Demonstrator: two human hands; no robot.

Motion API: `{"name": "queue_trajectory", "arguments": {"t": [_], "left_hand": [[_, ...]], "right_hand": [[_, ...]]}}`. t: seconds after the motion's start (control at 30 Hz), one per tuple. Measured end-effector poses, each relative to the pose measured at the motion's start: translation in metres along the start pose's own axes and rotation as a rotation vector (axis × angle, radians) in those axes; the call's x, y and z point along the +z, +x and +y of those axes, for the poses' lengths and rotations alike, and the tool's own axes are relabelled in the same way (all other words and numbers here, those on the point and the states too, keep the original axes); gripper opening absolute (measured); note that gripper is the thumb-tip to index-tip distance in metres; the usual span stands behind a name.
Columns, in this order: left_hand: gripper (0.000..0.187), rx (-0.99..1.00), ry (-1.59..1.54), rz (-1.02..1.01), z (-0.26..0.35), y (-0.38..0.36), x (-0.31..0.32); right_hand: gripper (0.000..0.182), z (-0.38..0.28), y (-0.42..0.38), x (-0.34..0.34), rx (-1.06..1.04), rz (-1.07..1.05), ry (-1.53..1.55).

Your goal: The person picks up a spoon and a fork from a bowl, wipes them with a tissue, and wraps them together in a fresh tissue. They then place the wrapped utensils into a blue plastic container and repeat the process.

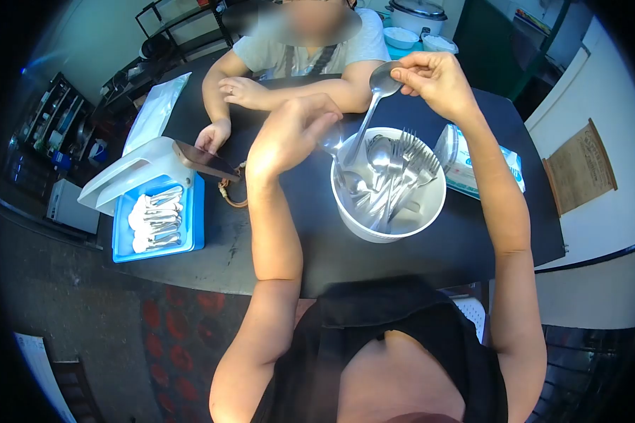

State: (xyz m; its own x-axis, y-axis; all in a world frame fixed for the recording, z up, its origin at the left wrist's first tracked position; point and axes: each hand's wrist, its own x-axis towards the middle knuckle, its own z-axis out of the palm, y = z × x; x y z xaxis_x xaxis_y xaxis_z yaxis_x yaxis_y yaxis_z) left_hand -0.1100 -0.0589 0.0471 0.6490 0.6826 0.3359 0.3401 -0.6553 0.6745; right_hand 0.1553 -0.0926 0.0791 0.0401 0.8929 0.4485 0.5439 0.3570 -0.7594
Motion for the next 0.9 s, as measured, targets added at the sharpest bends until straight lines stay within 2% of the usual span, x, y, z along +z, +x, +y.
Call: {"name": "queue_trajectory", "arguments": {"t": [0.2,0.3,0.37,0.4,0.43,0.5,0.63,0.67,0.73,0.83,0.9], "left_hand": [[0.013,0.001,-0.083,0.006,-0.002,0.006,0.002],[0.015,0.047,-0.022,-0.029,-0.008,0.010,0.006],[0.020,0.289,-0.072,-0.051,-0.004,0.013,0.013],[0.025,0.329,-0.129,-0.059,0.000,0.014,0.017],[0.025,0.329,-0.134,-0.066,0.005,0.016,0.020],[0.028,0.125,-0.190,-0.189,0.009,0.018,0.024],[0.030,0.093,-0.453,-0.245,0.002,0.024,0.032],[0.022,0.157,-0.462,-0.219,0.001,0.024,0.034],[0.025,0.153,-0.491,-0.163,-0.001,0.027,0.033],[0.027,0.091,-0.573,-0.035,0.005,0.027,0.029],[0.027,0.066,-0.636,0.161,0.005,0.029,0.028]], "right_hand": [[0.018,-0.011,-0.010,-0.008,0.001,-0.002,-0.037],[0.017,-0.006,-0.017,-0.002,-0.041,-0.025,-0.015],[0.016,-0.008,-0.022,0.005,-0.078,-0.020,0.023],[0.016,-0.012,-0.025,0.009,-0.109,-0.003,0.033],[0.016,-0.017,-0.029,0.013,-0.139,0.013,0.043],[0.016,-0.028,-0.036,0.018,-0.168,0.047,0.069],[0.017,-0.026,-0.043,0.012,-0.166,0.057,-0.002],[0.020,-0.022,-0.043,0.010,-0.195,0.041,0.044],[0.023,-0.017,-0.046,0.007,-0.222,0.024,0.090],[0.021,-0.005,-0.049,0.008,-0.107,-0.100,-0.082],[0.022,0.004,-0.050,0.012,-0.225,-0.207,-0.324]]}}
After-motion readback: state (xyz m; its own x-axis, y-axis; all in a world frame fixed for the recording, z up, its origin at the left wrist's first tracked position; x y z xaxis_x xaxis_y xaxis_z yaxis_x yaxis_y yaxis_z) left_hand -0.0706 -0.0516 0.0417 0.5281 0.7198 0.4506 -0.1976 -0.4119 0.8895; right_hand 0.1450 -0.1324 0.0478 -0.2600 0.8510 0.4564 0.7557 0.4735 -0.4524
